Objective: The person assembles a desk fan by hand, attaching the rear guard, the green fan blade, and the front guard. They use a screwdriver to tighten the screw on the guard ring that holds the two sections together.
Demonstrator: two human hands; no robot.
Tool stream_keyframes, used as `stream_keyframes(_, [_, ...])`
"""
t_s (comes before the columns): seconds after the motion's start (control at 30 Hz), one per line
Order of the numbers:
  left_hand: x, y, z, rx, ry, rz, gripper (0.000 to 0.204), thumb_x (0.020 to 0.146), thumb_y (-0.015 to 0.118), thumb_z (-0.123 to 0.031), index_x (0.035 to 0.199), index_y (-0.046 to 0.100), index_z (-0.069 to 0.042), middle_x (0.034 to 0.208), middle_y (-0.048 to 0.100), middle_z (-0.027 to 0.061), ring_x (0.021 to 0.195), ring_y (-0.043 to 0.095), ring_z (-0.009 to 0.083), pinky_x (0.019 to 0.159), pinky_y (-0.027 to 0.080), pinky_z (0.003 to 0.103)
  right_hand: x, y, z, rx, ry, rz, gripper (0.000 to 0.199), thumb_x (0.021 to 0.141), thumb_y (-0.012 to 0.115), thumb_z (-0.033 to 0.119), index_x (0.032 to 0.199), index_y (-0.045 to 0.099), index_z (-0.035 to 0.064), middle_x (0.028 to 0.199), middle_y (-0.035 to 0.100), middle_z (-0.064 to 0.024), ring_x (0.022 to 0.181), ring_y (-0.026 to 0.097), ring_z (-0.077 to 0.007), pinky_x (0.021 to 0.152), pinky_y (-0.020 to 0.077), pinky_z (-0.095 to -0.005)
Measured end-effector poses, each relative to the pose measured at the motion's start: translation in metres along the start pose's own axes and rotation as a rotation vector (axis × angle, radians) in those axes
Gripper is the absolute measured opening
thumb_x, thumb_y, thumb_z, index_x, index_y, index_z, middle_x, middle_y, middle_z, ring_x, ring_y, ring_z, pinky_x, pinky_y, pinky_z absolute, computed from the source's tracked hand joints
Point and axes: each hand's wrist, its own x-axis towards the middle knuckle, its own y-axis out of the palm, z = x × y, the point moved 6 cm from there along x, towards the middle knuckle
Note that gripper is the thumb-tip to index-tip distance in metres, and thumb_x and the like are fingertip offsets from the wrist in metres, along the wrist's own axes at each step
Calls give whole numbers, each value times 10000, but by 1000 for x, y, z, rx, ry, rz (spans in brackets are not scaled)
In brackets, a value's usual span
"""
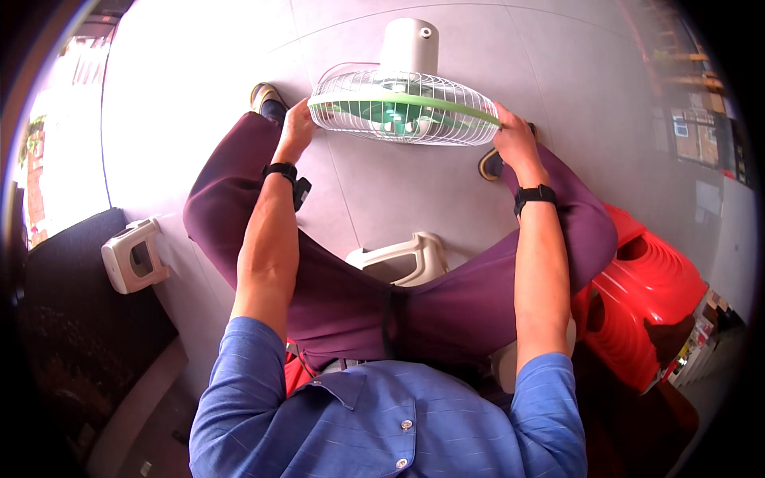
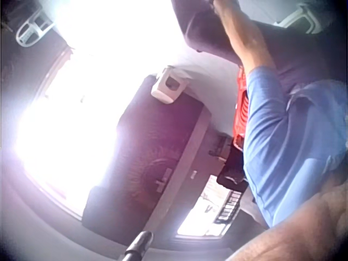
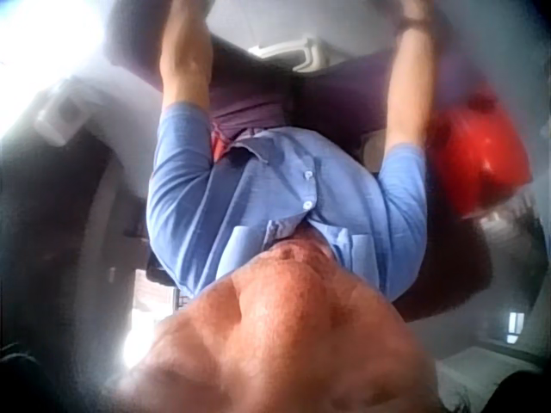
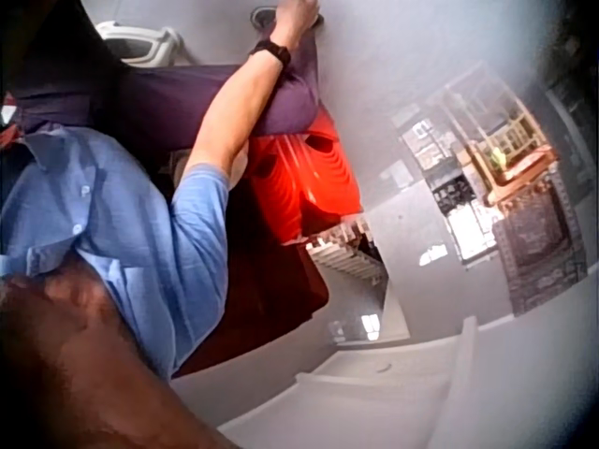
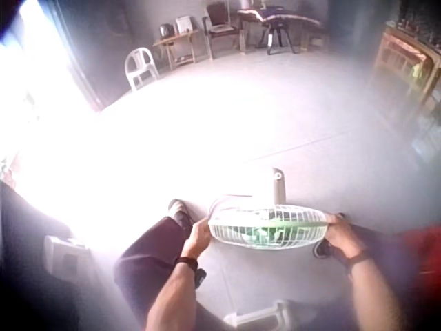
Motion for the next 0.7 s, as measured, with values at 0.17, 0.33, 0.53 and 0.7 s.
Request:
stream_keyframes(0.17, [-11, 13, 11, -457, -236, -38, 455, 972, 627, -62, 1421, 557, -56, 1189, 715, 43, 1065, 678, 143, 942, 540, 339, 1, -1, 4, -1, 29, 30, 331, 953, 617, 136, 1277, 648, 76, 1164, 718, -186, 1121, 678, -353, 924, 521, -382])
stream_keyframes(0.33, [-7, 23, 32, -849, -298, -134, 517, 1028, 492, -351, 1489, 460, -119, 1338, 618, 75, 1188, 598, 240, 1051, 443, 483, -3, 4, 10, 116, 83, 57, 341, 951, 629, 141, 1280, 655, 56, 1188, 726, -164, 1132, 684, -309, 946, 512, -365])
stream_keyframes(0.53, [-2, 66, 36, -1003, -429, -74, 382, 1052, 445, -420, 1236, 608, -127, 1132, 640, 45, 1014, 626, 250, 963, 503, 478, -6, 1, 8, 34, 19, 48, 347, 967, 620, 187, 1274, 659, 30, 1195, 733, -146, 1132, 685, -256, 959, 506, -348])
stream_keyframes(0.7, [7, 68, 75, -1106, -430, -219, 391, 1068, 439, -406, 1209, 544, -56, 1092, 612, 91, 976, 612, 256, 920, 530, 443, -5, 7, -5, 86, 47, 81, 369, 978, 614, 246, 1281, 659, 40, 1200, 733, -125, 1114, 679, -238, 968, 499, -344])
